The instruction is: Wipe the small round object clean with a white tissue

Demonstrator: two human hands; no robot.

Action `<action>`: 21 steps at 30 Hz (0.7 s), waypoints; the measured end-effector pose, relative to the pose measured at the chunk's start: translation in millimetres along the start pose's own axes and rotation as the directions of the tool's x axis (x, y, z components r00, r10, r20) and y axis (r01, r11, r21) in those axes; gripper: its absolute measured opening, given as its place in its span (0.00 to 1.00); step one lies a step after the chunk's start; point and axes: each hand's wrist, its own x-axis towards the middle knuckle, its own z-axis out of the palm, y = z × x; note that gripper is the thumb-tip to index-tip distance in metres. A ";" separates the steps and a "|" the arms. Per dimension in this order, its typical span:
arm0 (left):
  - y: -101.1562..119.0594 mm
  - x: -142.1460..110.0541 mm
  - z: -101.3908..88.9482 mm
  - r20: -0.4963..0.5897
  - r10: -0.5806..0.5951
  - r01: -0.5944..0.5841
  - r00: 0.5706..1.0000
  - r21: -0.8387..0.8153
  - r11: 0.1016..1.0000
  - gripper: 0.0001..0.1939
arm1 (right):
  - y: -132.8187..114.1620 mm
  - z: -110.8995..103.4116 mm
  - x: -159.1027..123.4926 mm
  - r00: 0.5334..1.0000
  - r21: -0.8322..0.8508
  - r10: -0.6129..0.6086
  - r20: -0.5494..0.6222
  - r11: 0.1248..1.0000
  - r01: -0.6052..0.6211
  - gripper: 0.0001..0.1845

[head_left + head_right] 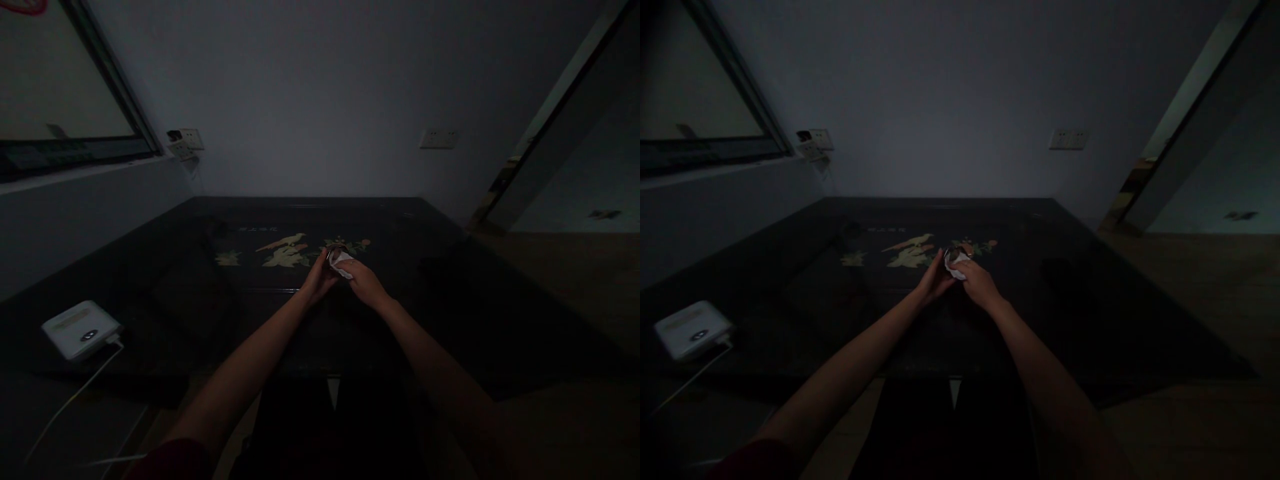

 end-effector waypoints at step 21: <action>-7.0 -8.5 -0.2 0.204 -0.007 -0.053 0.979 0.290 0.956 0.29 | 16.8 1.4 7.6 0.875 0.458 0.378 -0.303 0.863 -0.214 0.17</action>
